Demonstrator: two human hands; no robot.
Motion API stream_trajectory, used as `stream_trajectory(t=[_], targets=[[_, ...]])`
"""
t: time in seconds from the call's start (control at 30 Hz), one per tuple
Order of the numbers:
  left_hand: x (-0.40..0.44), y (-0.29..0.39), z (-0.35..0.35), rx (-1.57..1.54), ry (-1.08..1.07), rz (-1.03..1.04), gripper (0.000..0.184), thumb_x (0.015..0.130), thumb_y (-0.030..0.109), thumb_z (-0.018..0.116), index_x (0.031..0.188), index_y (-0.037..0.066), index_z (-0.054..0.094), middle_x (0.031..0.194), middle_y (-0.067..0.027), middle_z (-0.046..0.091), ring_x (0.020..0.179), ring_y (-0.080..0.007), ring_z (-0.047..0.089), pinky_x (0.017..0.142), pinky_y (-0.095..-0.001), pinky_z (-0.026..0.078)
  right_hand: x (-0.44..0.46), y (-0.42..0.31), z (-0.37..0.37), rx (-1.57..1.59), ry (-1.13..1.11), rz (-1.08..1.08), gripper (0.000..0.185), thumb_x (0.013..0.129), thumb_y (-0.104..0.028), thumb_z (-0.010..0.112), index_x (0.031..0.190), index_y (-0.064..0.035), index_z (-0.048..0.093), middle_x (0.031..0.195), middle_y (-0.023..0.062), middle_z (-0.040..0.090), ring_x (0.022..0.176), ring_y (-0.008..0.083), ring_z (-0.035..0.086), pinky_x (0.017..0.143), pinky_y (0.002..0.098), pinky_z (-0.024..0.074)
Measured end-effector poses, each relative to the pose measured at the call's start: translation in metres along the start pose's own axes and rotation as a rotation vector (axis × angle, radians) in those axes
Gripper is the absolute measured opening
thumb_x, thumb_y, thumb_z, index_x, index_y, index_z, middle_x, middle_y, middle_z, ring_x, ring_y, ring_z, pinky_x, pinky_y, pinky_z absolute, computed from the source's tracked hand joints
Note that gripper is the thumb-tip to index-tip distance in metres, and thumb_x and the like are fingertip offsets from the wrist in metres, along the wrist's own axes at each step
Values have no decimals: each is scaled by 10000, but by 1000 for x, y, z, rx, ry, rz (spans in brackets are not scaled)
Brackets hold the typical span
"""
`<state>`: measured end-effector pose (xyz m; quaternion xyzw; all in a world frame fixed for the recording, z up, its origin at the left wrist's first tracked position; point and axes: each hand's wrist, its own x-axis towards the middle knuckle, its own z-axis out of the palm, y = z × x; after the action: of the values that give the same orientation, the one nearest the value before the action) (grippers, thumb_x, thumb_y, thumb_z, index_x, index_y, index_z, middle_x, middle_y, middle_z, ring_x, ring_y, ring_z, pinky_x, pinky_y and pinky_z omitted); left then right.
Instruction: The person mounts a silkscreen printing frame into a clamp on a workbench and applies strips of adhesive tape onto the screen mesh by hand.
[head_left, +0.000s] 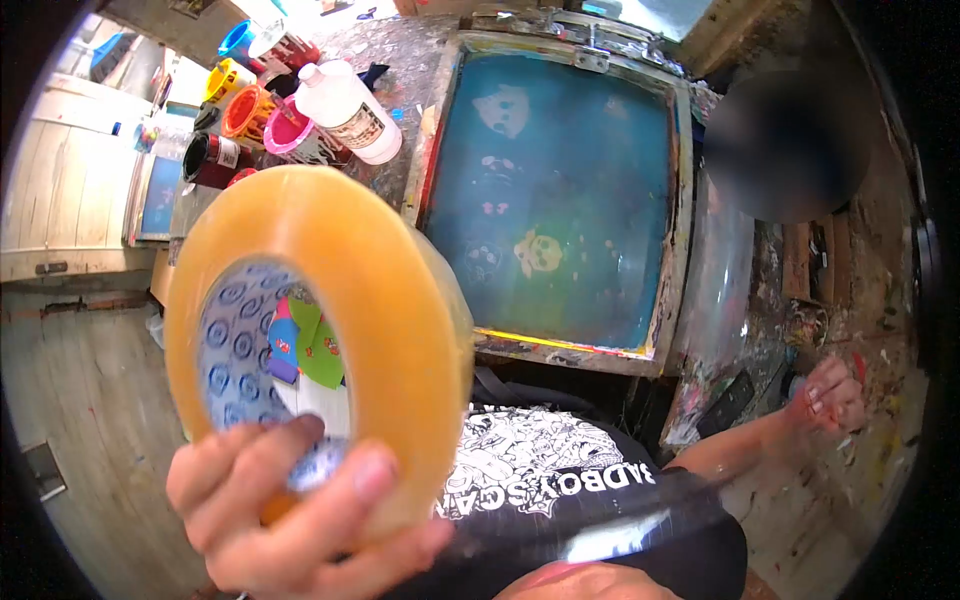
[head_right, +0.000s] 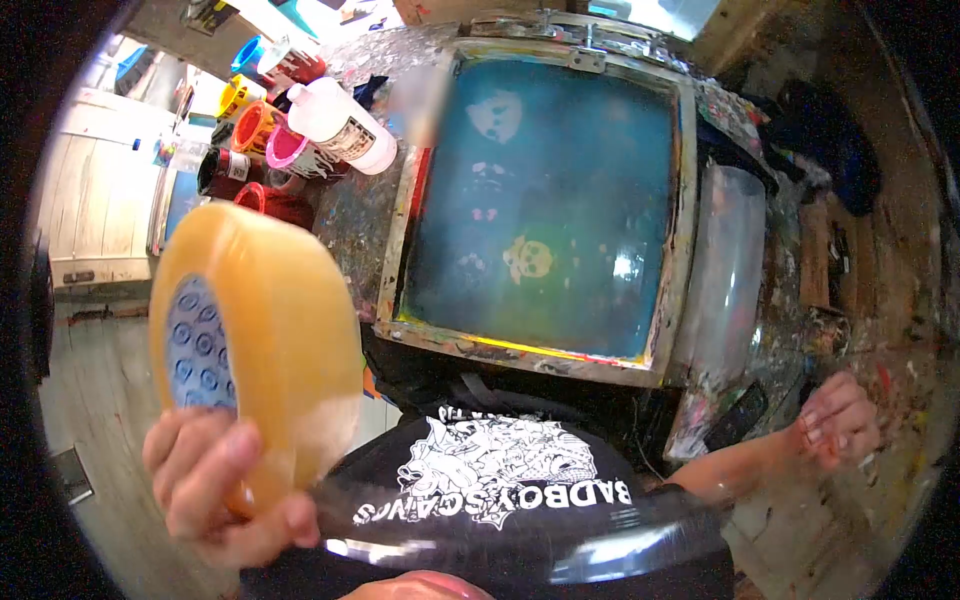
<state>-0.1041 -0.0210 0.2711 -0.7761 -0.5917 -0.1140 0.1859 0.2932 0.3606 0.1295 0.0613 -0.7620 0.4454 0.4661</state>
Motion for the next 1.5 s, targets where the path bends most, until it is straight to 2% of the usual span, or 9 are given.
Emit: stream_trajectory(t=[0.23,0.3,0.4,0.47,0.6,0.97,1.2,1.33,1.5], targets=[[6,15,-22,-17,33,91,439,950,284,647,1388,291,630,1210,-104,621,660,-250,676,480,-308,451,-35,-38,-3,-30,195,-98,197,922,-297,702,809,-138,722,672,-13,646,577,144,607,535,280,401],[6,16,-17,-21,54,90,426,953,292,642,1379,284,637,1197,-109,624,660,-248,674,478,-306,450,-73,-4,13,-208,654,45,234,877,-254,634,683,-134,585,632,-17,567,578,126,549,553,299,379],[11,13,-7,-63,84,102,398,963,308,630,1359,266,648,1168,-117,625,658,-244,671,475,-304,459,-28,34,110,-126,144,579,437,883,-319,758,597,-58,555,609,10,591,520,144,569,493,295,433],[12,10,-6,-97,57,95,385,969,316,623,1349,256,651,1152,-122,623,657,-242,669,473,-304,468,-52,64,122,400,368,487,324,873,-246,809,707,-11,659,726,61,685,632,144,641,585,295,498],[21,-5,49,-171,311,1,315,798,238,776,1113,235,754,1112,-65,697,612,-168,643,497,-246,435,-25,37,83,-340,105,951,108,881,-61,777,935,32,763,801,95,733,749,148,690,703,297,541],[101,-147,436,19,261,-360,250,959,288,660,1170,159,699,1162,-109,674,729,-314,711,654,-377,576,89,-14,105,-768,-516,563,142,829,-157,780,858,-28,729,821,125,673,754,328,670,678,402,513],[119,-74,404,220,367,-437,644,923,482,677,1392,61,543,1375,-165,574,1051,-331,673,936,-450,514,85,-7,103,-781,-379,465,119,810,-70,797,902,-20,740,836,90,685,742,272,679,644,334,516],[147,-7,358,-1601,-29,113,770,805,500,801,1349,5,571,1303,-158,660,1168,-257,638,1056,-422,449,77,2,108,-733,-262,502,105,828,-49,780,923,-20,745,842,85,709,742,224,689,634,310,513],[136,-3,358,-1677,-605,-148,476,807,246,866,1154,-4,658,1047,-98,747,972,-168,692,925,-341,525,30,14,111,-677,259,847,79,875,-98,765,921,-34,761,859,57,758,715,118,694,650,283,525]])
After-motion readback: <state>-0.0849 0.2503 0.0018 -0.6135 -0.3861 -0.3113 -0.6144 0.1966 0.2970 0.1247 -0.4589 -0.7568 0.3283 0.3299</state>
